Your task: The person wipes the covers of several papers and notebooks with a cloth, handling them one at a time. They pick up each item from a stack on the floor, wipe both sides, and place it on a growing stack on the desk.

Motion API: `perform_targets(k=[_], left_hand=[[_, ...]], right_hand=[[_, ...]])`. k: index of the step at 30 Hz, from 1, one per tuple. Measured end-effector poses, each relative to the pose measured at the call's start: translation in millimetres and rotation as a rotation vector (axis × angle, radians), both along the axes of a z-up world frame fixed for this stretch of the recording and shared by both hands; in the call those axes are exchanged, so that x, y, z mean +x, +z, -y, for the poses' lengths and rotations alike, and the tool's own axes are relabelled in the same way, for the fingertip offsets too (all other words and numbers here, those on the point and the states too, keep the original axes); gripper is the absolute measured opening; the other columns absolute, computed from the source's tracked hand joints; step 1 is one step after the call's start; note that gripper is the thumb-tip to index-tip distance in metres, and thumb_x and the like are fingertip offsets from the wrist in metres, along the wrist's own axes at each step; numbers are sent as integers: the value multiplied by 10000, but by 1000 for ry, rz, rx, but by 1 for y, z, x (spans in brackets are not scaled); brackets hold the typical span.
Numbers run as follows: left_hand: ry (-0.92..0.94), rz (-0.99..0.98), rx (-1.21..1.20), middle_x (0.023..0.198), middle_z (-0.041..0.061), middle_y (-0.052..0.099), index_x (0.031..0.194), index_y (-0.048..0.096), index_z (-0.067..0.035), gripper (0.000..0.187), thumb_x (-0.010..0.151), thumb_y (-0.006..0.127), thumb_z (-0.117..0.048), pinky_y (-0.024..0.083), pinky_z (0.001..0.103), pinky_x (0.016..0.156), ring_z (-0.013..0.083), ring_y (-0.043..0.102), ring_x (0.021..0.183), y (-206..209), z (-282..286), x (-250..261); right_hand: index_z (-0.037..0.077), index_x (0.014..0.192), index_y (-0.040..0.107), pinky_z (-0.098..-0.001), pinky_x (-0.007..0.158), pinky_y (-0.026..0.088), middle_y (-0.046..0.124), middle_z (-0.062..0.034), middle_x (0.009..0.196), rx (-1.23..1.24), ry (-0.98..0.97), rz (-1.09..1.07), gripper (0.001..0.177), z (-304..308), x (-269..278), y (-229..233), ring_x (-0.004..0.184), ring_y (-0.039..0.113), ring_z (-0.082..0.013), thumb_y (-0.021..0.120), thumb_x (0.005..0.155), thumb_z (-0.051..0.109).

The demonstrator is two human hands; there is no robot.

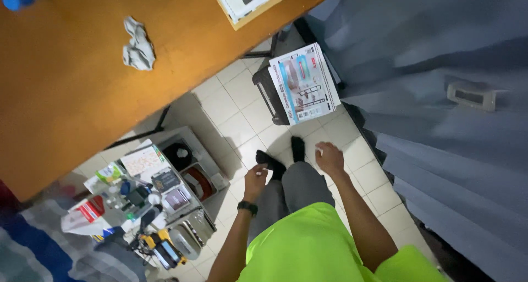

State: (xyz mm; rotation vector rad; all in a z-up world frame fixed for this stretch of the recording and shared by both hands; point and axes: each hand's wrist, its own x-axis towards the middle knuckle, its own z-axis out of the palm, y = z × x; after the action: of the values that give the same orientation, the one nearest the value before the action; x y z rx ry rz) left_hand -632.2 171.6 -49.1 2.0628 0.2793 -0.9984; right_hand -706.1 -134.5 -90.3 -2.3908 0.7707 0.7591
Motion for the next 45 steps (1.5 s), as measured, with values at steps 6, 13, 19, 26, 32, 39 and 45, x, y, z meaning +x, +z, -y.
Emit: perform_targets(k=[6,13,19,26,32,39,45], left_hand=[[-59,156,-62,1198,184,725,1277,713,-99,349,970,630,-240,551,468,987,408,654,1177,-75,84,25],[-132,475,53,1263,326,644,1373,583,83,502,926,662,-133,428,521,1139,458,487,1370,-112,198,85],[-218,310,125,1680,226,178,1607,305,-56,722,959,541,-271,309,611,1183,497,229,1503,-182,241,94],[-316,202,160,1686,193,156,1602,276,-61,732,949,545,-253,356,698,1120,461,253,1509,-185,250,99],[-360,306,206,1662,209,218,1570,342,-39,726,912,599,-210,409,659,1088,463,322,1476,-202,245,87],[-356,306,193,1684,190,163,1579,337,-58,714,934,591,-232,380,644,1120,458,262,1507,-195,246,84],[-327,304,214,1687,159,174,1552,413,-109,691,907,618,-251,378,647,1120,452,278,1504,-197,249,84]], right_hand=[[135,1195,717,-509,911,544,723,-128,1122,12,-92,230,276,49,60,-31,1099,695,-352,622,973,269],[-62,1384,527,-635,1032,455,566,-312,1267,138,-130,340,454,78,127,-86,1261,537,-526,598,1006,179],[-69,1448,444,-601,1023,481,467,-300,1345,22,-262,352,675,69,161,-122,1315,477,-499,737,910,215],[-18,1300,597,-577,841,558,536,-243,1235,-294,-233,444,715,56,165,-153,1101,602,-453,856,734,334],[7,1367,548,-625,879,496,465,-289,1360,-442,-210,461,768,50,165,-142,1192,534,-501,822,737,351],[50,1623,210,-674,1166,193,303,-337,1555,-189,-309,198,1168,75,170,-121,1438,295,-536,757,750,601],[-29,1459,476,-594,959,425,544,-318,1293,-267,-324,216,1038,87,173,-80,1178,563,-503,920,666,473]])
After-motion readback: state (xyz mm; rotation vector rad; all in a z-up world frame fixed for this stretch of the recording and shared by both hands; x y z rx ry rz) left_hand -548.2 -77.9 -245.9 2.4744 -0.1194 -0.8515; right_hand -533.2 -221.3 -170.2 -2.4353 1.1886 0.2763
